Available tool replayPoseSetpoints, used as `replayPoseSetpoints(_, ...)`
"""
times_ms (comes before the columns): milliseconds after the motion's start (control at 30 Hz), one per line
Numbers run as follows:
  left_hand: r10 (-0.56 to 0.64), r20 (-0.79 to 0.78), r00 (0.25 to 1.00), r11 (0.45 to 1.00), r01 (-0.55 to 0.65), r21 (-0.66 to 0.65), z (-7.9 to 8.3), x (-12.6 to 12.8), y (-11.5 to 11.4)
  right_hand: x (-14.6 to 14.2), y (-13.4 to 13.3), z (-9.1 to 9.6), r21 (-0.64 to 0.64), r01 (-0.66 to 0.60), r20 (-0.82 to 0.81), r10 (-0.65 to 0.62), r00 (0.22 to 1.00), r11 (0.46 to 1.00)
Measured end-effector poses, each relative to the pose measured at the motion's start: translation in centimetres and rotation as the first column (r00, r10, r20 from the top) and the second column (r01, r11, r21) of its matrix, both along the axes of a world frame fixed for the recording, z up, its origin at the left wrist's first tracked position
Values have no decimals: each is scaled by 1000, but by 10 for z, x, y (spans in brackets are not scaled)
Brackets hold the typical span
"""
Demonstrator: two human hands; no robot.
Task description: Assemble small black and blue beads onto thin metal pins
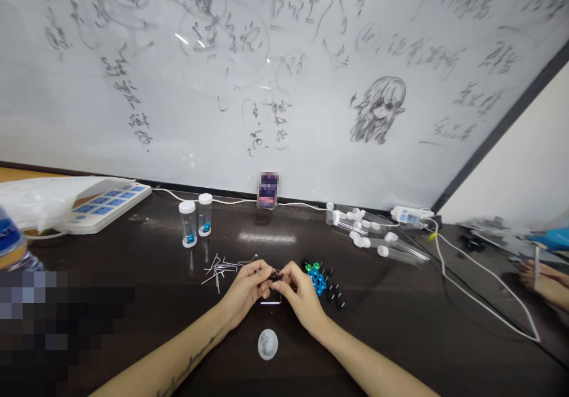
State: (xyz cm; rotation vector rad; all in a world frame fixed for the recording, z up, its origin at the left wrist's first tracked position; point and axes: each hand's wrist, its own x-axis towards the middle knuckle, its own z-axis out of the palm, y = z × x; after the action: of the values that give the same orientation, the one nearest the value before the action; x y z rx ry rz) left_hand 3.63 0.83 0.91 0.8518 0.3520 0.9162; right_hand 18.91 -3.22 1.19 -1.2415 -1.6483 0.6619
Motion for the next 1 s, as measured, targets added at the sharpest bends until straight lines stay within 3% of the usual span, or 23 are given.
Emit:
replayPoseSetpoints(200,-25,-18,1000,1000,25,2,3,0,-2,-1,0,1,-75,-50,2,50,999,996)
replayPoseSetpoints(433,-4,4,1000,1000,4,-15,3,0,-1,-1,0,1,15,26,1,-26,1000,1000)
replayPoseSetpoints(600,-38,-9,999,999,38,-3,3,-1,-2,0,-1,0,-63,-39,14,40,999,997)
replayPoseSetpoints(767,-7,16,1000,1000,8,-22,2,0,-1,-1,-1,2,3,22,-10,-22,1000,1000)
replayPoseSetpoints(1000,-45,-14,999,999,45,1,3,0,-2,0,-1,0,-68,-46,38,49,998,997)
